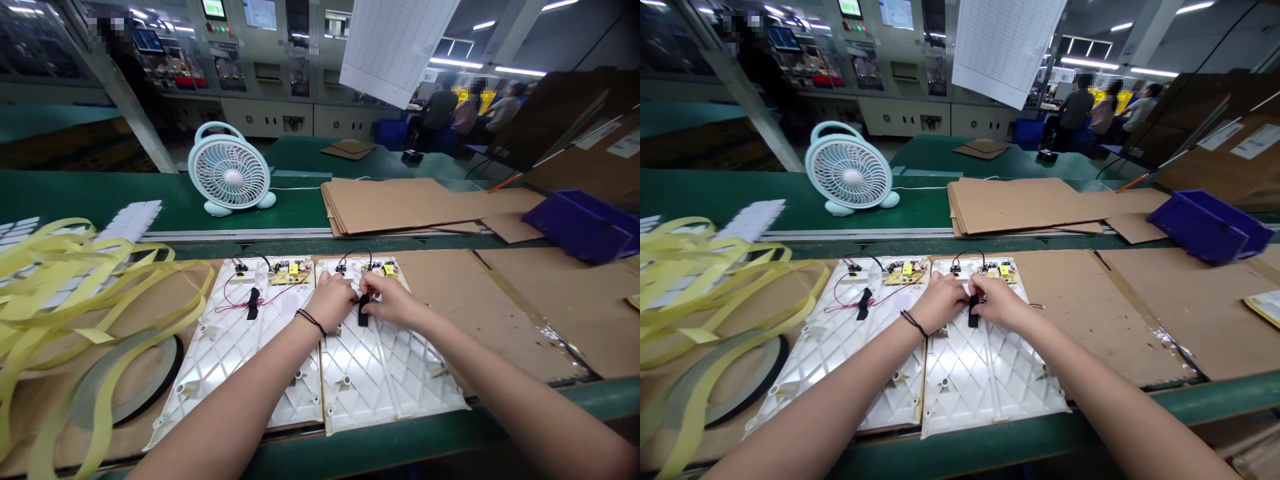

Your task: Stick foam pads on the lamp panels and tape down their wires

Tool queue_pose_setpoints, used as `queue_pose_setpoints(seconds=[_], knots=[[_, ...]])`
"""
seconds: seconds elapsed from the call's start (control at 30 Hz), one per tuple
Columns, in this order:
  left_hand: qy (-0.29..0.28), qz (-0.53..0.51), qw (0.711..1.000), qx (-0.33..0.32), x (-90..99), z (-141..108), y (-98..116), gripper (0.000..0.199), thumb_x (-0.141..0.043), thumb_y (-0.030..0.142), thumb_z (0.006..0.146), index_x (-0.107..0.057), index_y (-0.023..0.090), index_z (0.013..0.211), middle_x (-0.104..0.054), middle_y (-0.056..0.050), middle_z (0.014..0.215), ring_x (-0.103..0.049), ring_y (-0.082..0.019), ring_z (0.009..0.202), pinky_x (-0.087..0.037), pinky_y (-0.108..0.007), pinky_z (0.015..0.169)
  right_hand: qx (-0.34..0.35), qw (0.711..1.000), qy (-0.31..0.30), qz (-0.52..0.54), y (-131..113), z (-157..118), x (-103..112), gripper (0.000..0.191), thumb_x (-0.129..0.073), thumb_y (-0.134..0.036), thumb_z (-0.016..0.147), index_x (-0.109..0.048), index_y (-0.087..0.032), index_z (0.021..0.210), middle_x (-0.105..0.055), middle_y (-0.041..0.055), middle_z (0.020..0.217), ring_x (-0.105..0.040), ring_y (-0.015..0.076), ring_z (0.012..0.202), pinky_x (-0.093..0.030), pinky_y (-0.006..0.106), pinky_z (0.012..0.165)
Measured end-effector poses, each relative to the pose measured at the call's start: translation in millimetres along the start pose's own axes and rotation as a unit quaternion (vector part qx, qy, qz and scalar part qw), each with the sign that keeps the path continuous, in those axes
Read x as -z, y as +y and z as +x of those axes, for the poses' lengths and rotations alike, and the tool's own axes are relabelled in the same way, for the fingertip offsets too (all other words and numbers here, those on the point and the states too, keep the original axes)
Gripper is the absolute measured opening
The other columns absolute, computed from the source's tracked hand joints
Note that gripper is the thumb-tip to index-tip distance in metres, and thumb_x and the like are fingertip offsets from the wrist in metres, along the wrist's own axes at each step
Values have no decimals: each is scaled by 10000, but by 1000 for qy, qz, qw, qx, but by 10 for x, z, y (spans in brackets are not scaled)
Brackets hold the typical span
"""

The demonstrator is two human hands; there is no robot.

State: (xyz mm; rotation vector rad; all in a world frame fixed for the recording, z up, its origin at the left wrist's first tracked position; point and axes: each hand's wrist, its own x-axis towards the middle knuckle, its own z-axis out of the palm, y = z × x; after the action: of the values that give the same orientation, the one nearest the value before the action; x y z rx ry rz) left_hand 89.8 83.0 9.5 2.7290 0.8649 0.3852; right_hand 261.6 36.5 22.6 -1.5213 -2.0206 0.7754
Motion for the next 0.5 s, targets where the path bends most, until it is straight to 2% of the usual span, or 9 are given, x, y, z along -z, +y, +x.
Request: queue_pose_setpoints(seconds=[0.2, 0.33, 0.5], knots=[[-2, 5, 1000, 2, -9, -3, -10, 190, -522, 163, 821, -700, 205, 768, -675, -35, 803, -511, -218, 858, -251, -402, 766, -1, 999, 44, -26, 124, 0, -113, 241, -608, -104, 650, -439, -222, 775, -525, -39, 708, -473, 142, 663, -338, 231, 607], [-5, 1, 1000, 3, -4, -3, -5, 184, -518, 154, 817, -691, 202, 779, -672, -36, 799, -512, -216, 865, -250, -408, 780, 7, 998, 47, -49, 118, -22, -161, 244, -554, -81, 654, -411, -226, 788, -525, -31, 729, -462, 146, 659, -324, 231, 603], [0, -9, 1000, 3, 24, -6, 19, 191, -492, 144, 816, -661, 198, 747, -681, -20, 843, -512, -204, 854, -256, -406, 783, 38, 980, 50, -189, -6, -64, -211, 259, -434, -2, 662, -398, -209, 812, -552, -3, 758, -471, 177, 730, -271, 296, 706]])
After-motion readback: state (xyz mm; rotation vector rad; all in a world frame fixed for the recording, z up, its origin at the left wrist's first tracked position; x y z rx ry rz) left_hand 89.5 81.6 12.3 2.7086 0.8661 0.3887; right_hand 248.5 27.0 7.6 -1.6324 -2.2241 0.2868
